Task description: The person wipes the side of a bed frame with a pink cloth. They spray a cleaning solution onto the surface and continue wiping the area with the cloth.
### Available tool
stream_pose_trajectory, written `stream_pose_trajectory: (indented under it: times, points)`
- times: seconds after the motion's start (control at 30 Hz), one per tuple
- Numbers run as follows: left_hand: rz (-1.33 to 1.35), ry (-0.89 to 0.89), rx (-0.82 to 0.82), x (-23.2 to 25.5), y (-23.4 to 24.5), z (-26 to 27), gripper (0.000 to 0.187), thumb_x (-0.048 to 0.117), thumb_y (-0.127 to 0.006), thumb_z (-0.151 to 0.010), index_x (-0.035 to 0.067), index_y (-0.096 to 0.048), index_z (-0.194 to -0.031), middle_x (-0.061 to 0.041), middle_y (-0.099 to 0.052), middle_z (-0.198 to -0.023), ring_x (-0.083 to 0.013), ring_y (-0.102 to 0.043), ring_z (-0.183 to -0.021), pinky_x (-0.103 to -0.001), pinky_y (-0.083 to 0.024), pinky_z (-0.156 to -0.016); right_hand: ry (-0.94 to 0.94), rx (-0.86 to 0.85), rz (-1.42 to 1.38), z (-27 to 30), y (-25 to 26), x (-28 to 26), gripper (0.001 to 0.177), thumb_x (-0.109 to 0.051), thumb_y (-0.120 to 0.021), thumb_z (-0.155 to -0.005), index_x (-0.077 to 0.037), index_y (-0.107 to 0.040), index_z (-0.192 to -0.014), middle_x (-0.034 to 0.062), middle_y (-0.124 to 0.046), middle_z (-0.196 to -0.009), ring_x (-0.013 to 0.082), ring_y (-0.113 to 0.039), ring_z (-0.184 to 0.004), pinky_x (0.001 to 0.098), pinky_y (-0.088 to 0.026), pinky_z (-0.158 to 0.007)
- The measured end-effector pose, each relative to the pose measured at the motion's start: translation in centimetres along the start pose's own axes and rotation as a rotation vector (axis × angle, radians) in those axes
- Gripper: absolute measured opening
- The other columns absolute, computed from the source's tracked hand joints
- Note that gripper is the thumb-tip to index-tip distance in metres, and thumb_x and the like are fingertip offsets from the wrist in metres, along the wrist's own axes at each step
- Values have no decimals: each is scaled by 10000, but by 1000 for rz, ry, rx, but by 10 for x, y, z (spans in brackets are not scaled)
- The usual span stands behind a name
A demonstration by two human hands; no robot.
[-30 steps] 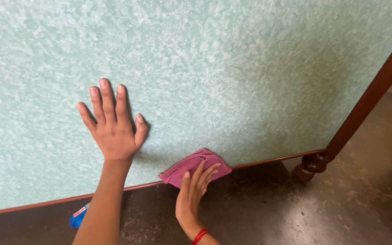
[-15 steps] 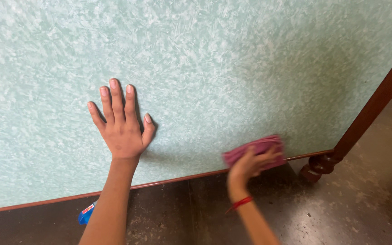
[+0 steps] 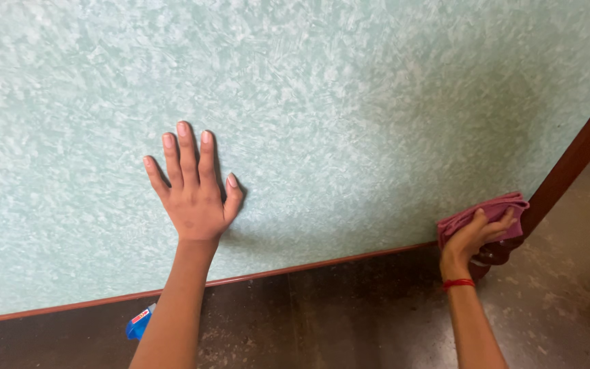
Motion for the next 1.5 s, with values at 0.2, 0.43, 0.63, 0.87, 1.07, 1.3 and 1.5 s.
stream_pose_trajectory:
  times: [0.2,0.43,0.63,0.87,1.07,1.3,1.5]
  points:
    - [8,1,-4,2,1,1,663,366,-471,-1029,50,-441,-1611,-217,-338,-1676,-361,-218,-1586,-616,-59,-1274,-168,-33,216,46,-19,-39,840,-620,-322,-1066,-127,-34,-1682,175,118,-1737,375,83,-1608,575,15,-1290]
    - [26,12,-34,3,5,0,669,358,-492,-1027,62,-413,-1621,-201,-307,-1690,-355,-198,-1594,-620,-54,-1276,-7,-113,384,138,-64,-82,849,-599,-315,-1051,-146,15,-1688,115,173,-1742,361,143,-1612,659,18,-1269]
    - [64,27,-147,2,16,-3,682,372,-537,-1041,94,-378,-1644,-169,-264,-1716,-358,-210,-1597,-614,-56,-1280,479,-428,470,245,-98,-114,807,-490,-414,-1040,-59,-108,-1650,305,191,-1673,518,205,-1534,682,68,-1219]
    - [98,-68,-289,-13,48,-7,662,355,-526,-1009,161,-377,-1625,-104,-277,-1707,-277,-253,-1577,-550,-152,-1270,1331,-832,450,342,-107,-173,581,-420,-532,-1018,-305,-415,-1575,130,-272,-1654,380,-185,-1522,627,-96,-1212]
    - [-38,-335,-455,-58,84,13,689,379,-533,-968,235,-342,-1614,-15,-292,-1693,-202,-295,-1539,-487,-196,-1258,1650,-977,393,312,-100,-199,567,-401,-599,-966,-324,-486,-1516,-7,-422,-1608,212,-363,-1482,502,-214,-1204]
    - [-411,-322,-686,-166,110,49,850,531,-629,-920,279,-224,-1624,-43,-96,-1713,-274,-187,-1556,-689,-227,-1174,1862,-1105,573,198,-45,-156,601,-388,-562,-930,-293,-431,-1509,7,-375,-1606,229,-320,-1479,538,-128,-1206]
    - [-244,325,-611,-221,115,74,1332,596,-864,-544,270,-203,-1653,-241,49,-1711,-496,-3,-1576,-827,-247,-1103,1831,-1179,820,176,-37,-150,712,-329,-600,-853,-355,-380,-1530,-35,-304,-1641,197,-254,-1474,539,-75,-1214]
Point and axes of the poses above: each hand's wrist, its own z-axis away from the middle knuckle, its own y-axis out of the back of the hand, x = y × z, the point moved 4 cm from there along -z, towards the middle knuckle
